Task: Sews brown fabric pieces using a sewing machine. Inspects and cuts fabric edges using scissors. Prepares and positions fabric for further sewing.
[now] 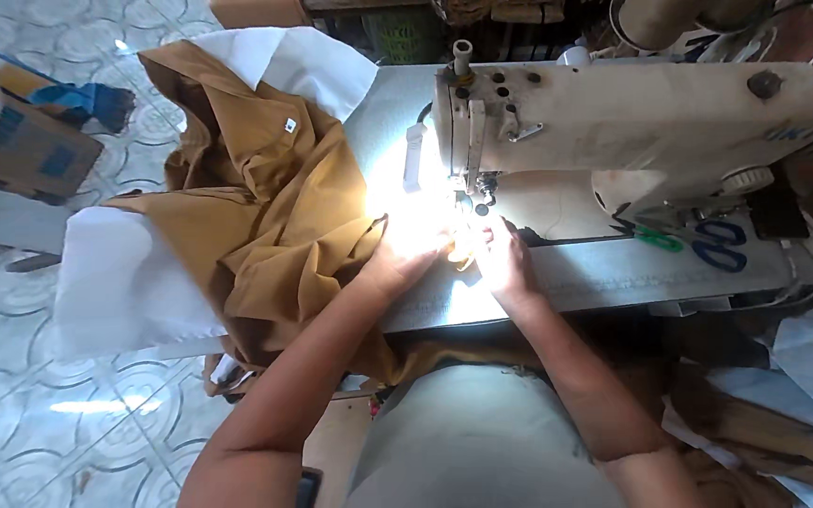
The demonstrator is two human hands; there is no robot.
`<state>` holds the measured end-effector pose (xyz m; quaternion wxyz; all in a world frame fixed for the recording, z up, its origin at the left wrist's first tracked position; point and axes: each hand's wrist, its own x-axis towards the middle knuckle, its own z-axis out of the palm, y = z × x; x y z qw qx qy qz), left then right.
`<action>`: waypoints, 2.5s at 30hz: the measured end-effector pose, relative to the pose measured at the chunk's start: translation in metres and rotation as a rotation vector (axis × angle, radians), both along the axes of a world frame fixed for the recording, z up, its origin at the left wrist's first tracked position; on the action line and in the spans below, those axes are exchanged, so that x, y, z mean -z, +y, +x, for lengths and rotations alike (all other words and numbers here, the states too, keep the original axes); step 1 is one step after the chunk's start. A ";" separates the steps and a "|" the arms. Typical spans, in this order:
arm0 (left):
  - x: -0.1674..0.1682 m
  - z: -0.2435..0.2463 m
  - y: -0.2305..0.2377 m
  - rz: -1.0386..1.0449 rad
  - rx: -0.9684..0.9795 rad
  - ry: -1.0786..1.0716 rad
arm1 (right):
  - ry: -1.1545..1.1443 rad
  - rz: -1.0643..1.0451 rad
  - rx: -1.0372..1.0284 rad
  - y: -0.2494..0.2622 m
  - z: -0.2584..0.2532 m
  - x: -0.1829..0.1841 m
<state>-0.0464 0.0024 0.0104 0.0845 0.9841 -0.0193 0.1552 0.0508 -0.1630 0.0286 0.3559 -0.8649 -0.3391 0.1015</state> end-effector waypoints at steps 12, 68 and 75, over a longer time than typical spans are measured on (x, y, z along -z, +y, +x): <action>0.001 0.001 -0.005 0.037 -0.071 0.037 | -0.134 0.010 -0.003 0.010 -0.010 0.016; 0.015 0.008 0.023 -0.292 -0.146 -0.041 | -0.284 0.217 -0.069 0.005 0.013 0.047; -0.002 0.011 0.023 -0.492 -0.203 -0.003 | -0.059 0.202 -0.101 0.024 -0.001 0.028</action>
